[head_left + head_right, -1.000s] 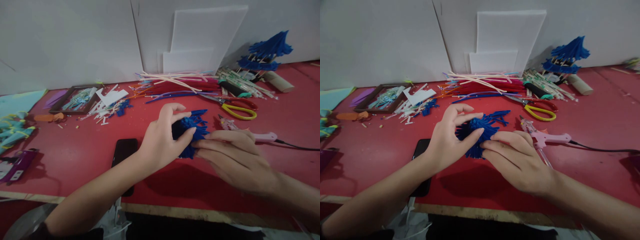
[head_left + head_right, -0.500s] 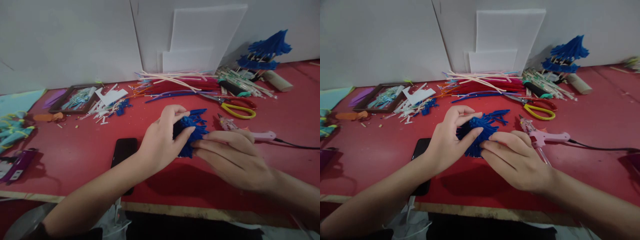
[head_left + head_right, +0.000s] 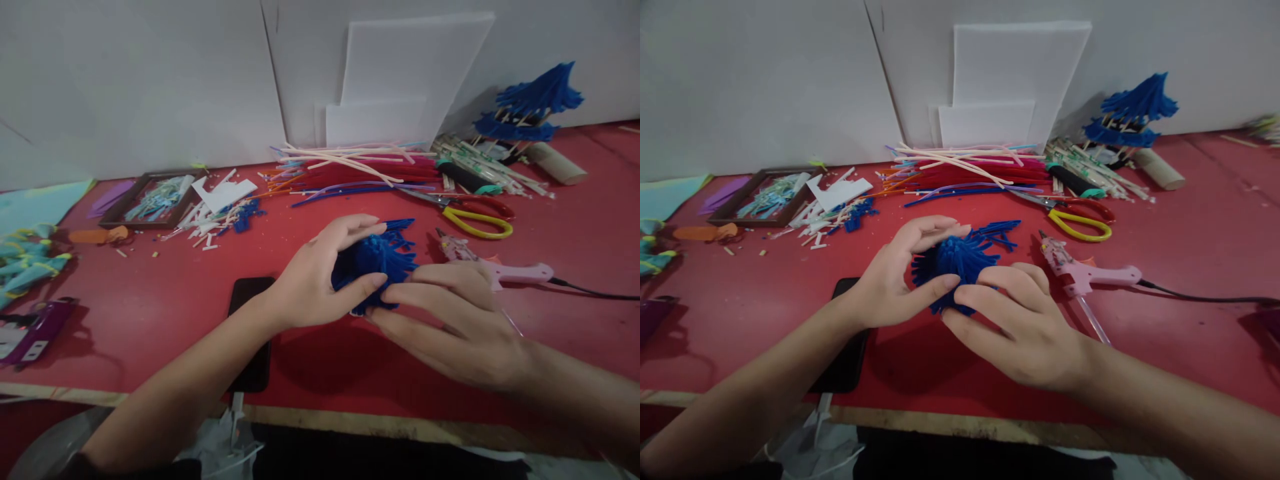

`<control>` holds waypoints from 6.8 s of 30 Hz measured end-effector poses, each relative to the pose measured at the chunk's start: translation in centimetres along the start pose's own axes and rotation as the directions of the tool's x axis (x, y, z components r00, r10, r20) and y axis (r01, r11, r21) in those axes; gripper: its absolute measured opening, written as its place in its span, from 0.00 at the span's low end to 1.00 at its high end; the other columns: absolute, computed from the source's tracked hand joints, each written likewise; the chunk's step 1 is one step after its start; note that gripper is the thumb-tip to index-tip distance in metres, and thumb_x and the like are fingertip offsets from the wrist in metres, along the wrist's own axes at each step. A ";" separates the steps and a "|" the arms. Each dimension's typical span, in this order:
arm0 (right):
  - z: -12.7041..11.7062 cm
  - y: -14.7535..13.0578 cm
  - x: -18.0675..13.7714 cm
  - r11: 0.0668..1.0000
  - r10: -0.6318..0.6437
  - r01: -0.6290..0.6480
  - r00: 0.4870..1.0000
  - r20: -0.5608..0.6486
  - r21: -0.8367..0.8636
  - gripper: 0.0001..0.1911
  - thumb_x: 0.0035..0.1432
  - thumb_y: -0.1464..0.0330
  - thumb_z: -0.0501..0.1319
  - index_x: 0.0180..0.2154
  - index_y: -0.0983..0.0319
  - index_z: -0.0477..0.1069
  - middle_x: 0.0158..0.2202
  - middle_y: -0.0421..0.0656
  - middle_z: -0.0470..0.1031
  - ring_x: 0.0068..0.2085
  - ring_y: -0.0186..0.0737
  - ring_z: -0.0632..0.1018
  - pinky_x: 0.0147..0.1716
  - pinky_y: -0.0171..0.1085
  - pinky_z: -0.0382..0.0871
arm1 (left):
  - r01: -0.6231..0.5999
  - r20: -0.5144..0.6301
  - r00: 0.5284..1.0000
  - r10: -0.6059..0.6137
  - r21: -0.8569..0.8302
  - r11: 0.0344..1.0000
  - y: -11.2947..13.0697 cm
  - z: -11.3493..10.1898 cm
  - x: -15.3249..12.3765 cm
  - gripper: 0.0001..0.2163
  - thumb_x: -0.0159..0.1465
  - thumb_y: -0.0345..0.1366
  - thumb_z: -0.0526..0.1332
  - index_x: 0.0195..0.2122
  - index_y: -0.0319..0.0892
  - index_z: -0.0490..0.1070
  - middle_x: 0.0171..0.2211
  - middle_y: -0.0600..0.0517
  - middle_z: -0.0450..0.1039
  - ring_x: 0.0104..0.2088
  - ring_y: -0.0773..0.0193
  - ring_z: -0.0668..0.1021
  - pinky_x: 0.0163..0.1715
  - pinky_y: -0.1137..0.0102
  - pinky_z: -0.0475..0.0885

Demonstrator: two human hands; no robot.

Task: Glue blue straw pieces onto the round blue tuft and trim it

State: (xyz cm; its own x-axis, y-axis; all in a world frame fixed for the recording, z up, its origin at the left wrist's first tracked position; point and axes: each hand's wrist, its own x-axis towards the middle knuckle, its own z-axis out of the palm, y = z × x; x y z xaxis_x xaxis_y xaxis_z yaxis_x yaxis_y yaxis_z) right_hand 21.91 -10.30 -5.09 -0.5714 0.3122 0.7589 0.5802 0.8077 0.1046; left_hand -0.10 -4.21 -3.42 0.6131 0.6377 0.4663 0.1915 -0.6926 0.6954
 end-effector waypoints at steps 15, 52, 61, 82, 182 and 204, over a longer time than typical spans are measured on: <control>0.2 -0.4 0.5 0.997 0.062 -0.063 0.998 -0.028 -0.044 0.06 0.64 0.74 0.66 0.40 0.56 0.77 0.34 0.37 0.83 0.41 0.41 0.77 0.39 0.43 0.70 | 0.056 0.019 0.998 -0.060 0.170 0.984 1.0 -0.1 0.3 0.17 0.71 0.39 0.61 0.59 0.41 0.68 0.61 0.43 0.77 0.61 0.53 0.79 0.68 0.54 0.69; 0.5 -0.2 0.0 0.991 0.067 -0.073 0.996 -0.056 -0.110 0.10 0.58 0.76 0.70 0.38 0.54 0.78 0.35 0.36 0.84 0.39 0.40 0.80 0.39 0.42 0.73 | 0.152 -0.082 0.987 -0.139 0.190 0.970 1.4 0.7 0.5 0.13 0.71 0.40 0.62 0.53 0.42 0.73 0.53 0.47 0.82 0.54 0.57 0.83 0.71 0.54 0.63; -0.1 1.2 0.3 0.982 0.188 -0.188 0.980 -0.062 0.007 0.07 0.63 0.70 0.67 0.43 0.54 0.76 0.38 0.42 0.82 0.39 0.44 0.80 0.41 0.48 0.75 | 0.152 -0.100 0.986 -0.137 0.164 0.975 1.4 0.9 0.4 0.12 0.72 0.40 0.60 0.53 0.42 0.72 0.55 0.46 0.81 0.55 0.56 0.83 0.71 0.51 0.64; 0.8 3.1 2.1 0.919 0.360 -0.353 0.933 -0.008 0.174 0.03 0.63 0.69 0.68 0.39 0.53 0.78 0.37 0.41 0.80 0.39 0.41 0.80 0.39 0.44 0.76 | 0.032 0.035 0.998 -0.047 0.347 0.937 0.7 0.6 -0.7 0.20 0.76 0.41 0.52 0.66 0.41 0.62 0.64 0.43 0.74 0.61 0.55 0.79 0.73 0.51 0.60; -5.8 10.5 -10.9 0.469 0.883 -0.855 0.447 0.145 -0.224 0.18 0.55 0.68 0.56 0.47 0.54 0.76 0.44 0.47 0.82 0.39 0.44 0.80 0.34 0.44 0.67 | -0.009 0.037 0.999 -0.001 0.265 0.964 -1.7 -0.5 -1.3 0.60 0.48 0.64 0.75 0.75 0.52 0.44 0.75 0.37 0.54 0.74 0.38 0.60 0.70 0.40 0.61; -3.5 12.2 -13.5 0.699 0.707 -0.636 0.544 0.452 -0.328 0.15 0.51 0.67 0.58 0.42 0.57 0.76 0.40 0.51 0.82 0.40 0.53 0.82 0.40 0.49 0.77 | -0.079 -0.129 0.979 0.159 0.478 0.875 -2.4 1.1 -2.0 0.30 0.63 0.49 0.69 0.62 0.43 0.64 0.57 0.39 0.78 0.58 0.47 0.79 0.59 0.52 0.75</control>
State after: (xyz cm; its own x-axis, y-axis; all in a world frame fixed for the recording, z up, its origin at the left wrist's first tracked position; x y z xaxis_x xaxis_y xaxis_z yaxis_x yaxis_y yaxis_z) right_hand 38.75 -6.41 -11.86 -0.1630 0.9670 0.1958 0.9590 0.2019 -0.1990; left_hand -0.95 -4.21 -6.58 0.5319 0.5576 0.6373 0.4855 -0.8174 0.3101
